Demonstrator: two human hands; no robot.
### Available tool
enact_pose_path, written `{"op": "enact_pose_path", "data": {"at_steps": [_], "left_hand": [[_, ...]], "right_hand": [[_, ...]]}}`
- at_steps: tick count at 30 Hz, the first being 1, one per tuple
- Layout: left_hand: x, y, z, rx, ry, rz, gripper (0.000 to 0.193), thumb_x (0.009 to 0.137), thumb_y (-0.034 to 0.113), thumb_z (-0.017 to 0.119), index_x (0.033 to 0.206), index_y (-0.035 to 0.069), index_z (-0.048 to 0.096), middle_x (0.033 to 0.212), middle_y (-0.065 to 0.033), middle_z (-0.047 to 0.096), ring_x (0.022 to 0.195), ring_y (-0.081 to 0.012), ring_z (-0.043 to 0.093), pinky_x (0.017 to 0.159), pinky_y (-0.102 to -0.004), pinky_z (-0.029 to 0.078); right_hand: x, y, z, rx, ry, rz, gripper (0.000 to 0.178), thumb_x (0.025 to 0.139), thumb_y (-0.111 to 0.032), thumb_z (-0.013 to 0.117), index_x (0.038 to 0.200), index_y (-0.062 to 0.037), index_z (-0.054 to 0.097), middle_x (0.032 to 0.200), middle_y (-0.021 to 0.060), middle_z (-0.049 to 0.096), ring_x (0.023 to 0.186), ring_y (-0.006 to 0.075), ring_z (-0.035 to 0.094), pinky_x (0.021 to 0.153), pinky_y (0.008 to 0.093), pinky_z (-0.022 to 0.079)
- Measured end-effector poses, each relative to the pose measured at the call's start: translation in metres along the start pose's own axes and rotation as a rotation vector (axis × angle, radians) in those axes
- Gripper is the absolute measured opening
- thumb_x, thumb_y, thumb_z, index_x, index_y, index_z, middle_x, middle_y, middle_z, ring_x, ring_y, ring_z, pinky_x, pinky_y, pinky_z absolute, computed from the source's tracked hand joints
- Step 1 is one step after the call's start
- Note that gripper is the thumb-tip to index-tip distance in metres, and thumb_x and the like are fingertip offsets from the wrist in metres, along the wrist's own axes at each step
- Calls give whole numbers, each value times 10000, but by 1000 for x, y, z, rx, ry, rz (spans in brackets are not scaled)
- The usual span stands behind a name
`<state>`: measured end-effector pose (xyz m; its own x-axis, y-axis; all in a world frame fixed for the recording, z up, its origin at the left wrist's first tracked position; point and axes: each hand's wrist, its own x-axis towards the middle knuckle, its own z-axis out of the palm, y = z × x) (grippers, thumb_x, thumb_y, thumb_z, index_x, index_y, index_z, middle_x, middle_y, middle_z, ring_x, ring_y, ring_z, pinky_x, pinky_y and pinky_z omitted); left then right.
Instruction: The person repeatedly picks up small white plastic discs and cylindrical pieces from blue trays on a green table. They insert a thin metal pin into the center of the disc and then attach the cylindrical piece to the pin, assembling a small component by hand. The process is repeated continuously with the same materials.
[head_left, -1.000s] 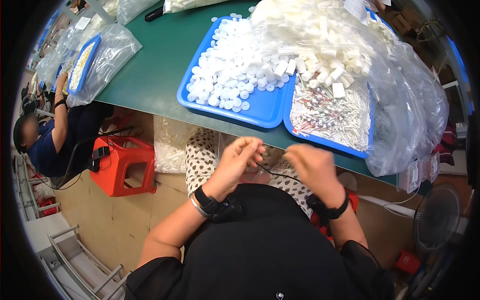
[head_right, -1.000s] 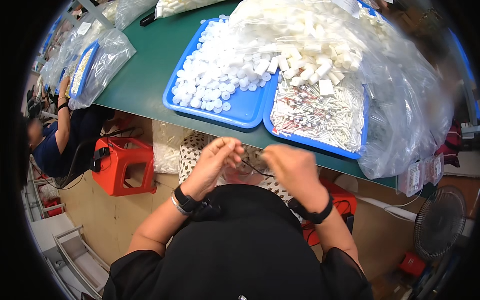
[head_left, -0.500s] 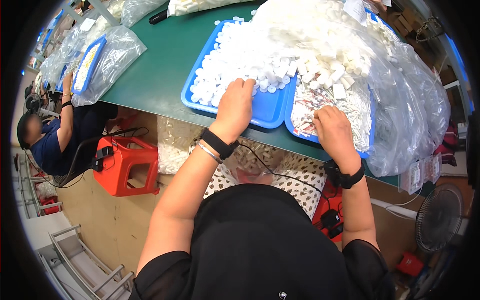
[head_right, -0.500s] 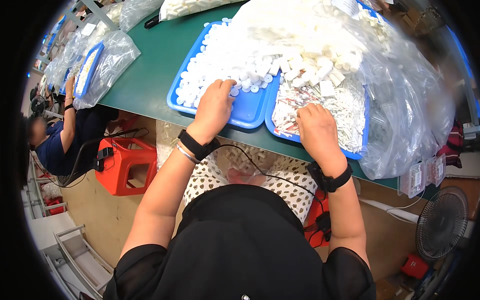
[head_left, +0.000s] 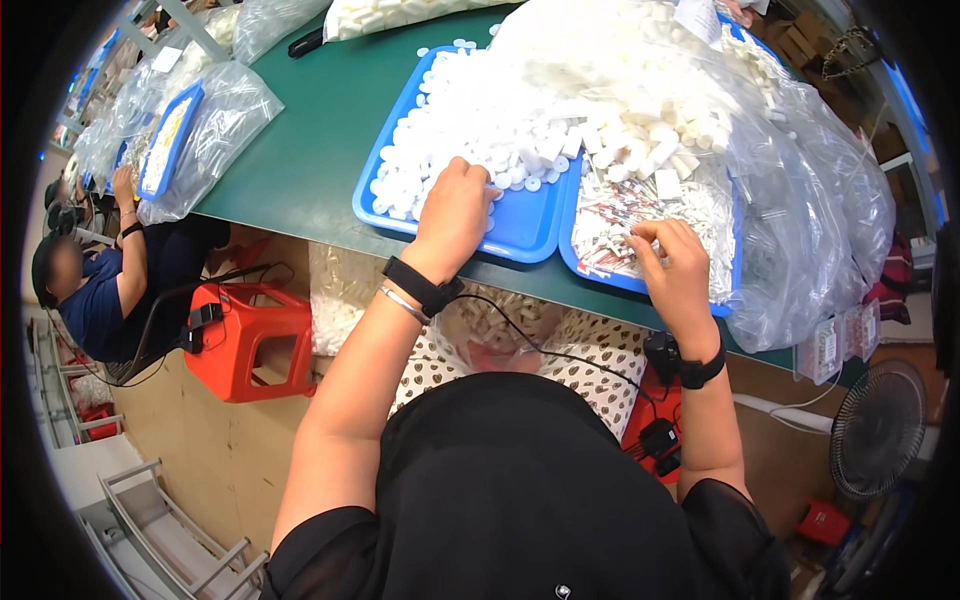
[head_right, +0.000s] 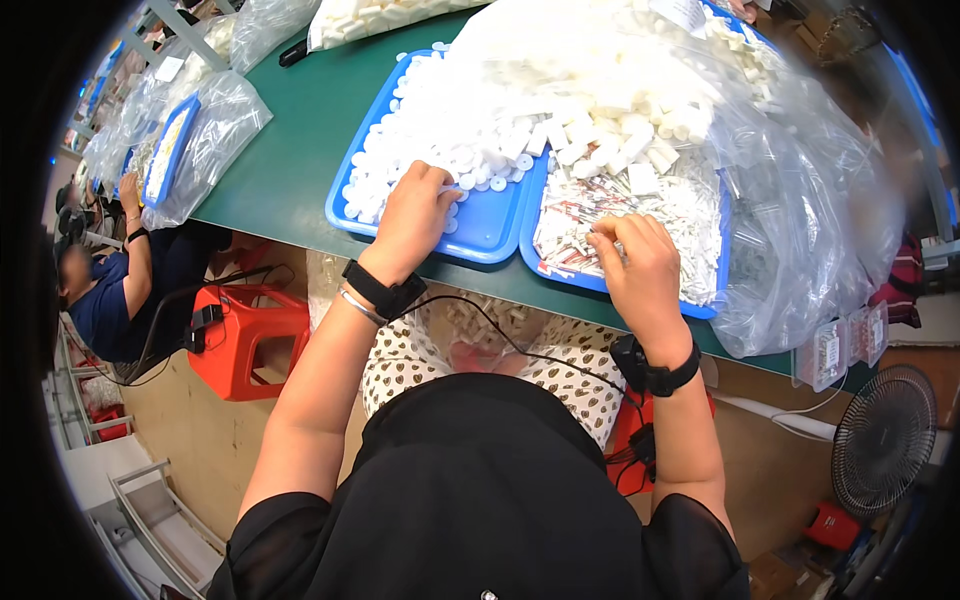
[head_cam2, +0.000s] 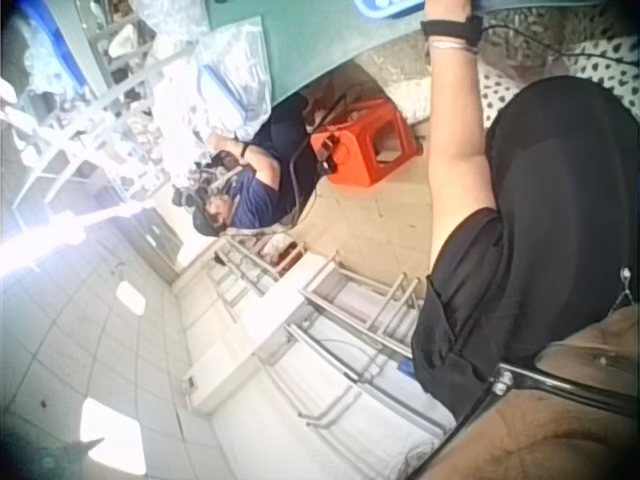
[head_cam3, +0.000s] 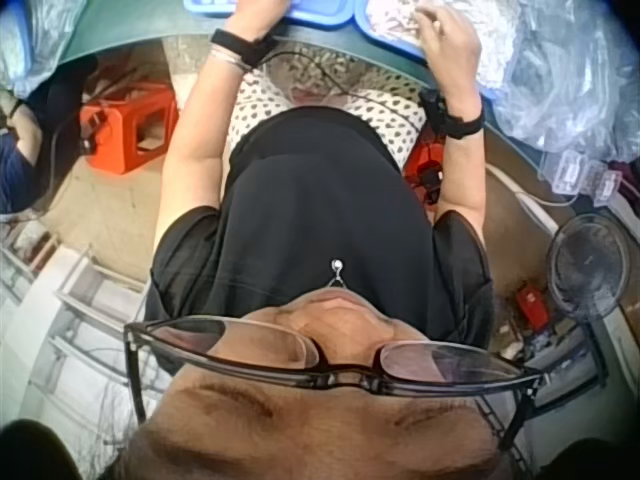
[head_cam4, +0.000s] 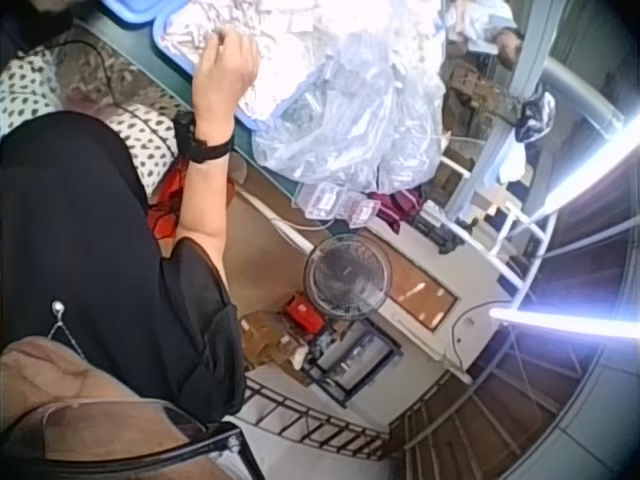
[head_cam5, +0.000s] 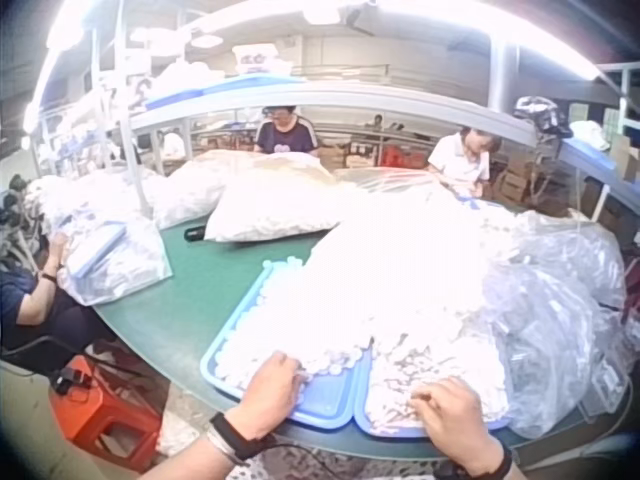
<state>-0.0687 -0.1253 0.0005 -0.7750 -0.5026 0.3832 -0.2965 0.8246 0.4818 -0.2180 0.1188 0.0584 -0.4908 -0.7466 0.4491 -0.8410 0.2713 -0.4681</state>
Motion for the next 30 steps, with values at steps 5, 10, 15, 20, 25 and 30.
{"op": "enact_pose_path", "data": {"at_steps": [5, 10, 15, 20, 25, 30], "left_hand": [[-11, 40, -28, -692, -21, -235, 191, 947, 175, 659, 1048, 14, 648, 932, -66, 652, 819, -156, 616, 720, -296, 490], [-59, 65, -22, -2024, -425, -771, 291, 1003, 232, 590, 1169, -8, 597, 991, -29, 622, 841, -103, 580, 764, -241, 489], [-78, 70, -13, -2176, -437, -886, 365, 1022, 238, 550, 1248, -49, 565, 1017, -54, 616, 878, -108, 571, 790, -247, 506], [-81, 70, -13, -2147, -407, -904, 371, 1021, 235, 555, 1263, -46, 567, 1021, -42, 621, 895, -100, 583, 804, -242, 512], [-81, 73, -16, -2016, -395, -864, 336, 1015, 221, 571, 1230, -34, 604, 980, -15, 640, 879, -85, 597, 815, -239, 512], [-83, 73, -16, -2021, -416, -849, 318, 1009, 212, 581, 1219, -24, 619, 958, -5, 646, 873, -80, 601, 820, -239, 511]], "right_hand": [[-12, -32, -10, 60, 37, -85, 103, 798, -40, 741, 871, -30, 669, 804, 80, 640, 734, 262, 555, 675, 369, 437], [-22, -57, -10, 53, 39, -210, 155, 775, -39, 763, 897, -50, 668, 797, 54, 627, 709, 249, 534, 648, 363, 410], [-26, -62, -7, -39, -20, -255, 181, 763, -53, 767, 914, -68, 668, 780, 42, 578, 701, 242, 509, 641, 370, 387], [-27, -64, -4, -98, -53, -266, 169, 769, -66, 760, 909, -68, 665, 756, 44, 537, 695, 243, 487, 637, 375, 376], [-27, -66, -6, -135, -53, -270, 153, 774, -57, 742, 902, -59, 659, 750, 49, 526, 690, 245, 480, 635, 375, 376], [-27, -63, -7, -157, -55, -272, 156, 768, -49, 738, 902, -57, 658, 746, 51, 522, 684, 242, 477, 630, 374, 374]]}}
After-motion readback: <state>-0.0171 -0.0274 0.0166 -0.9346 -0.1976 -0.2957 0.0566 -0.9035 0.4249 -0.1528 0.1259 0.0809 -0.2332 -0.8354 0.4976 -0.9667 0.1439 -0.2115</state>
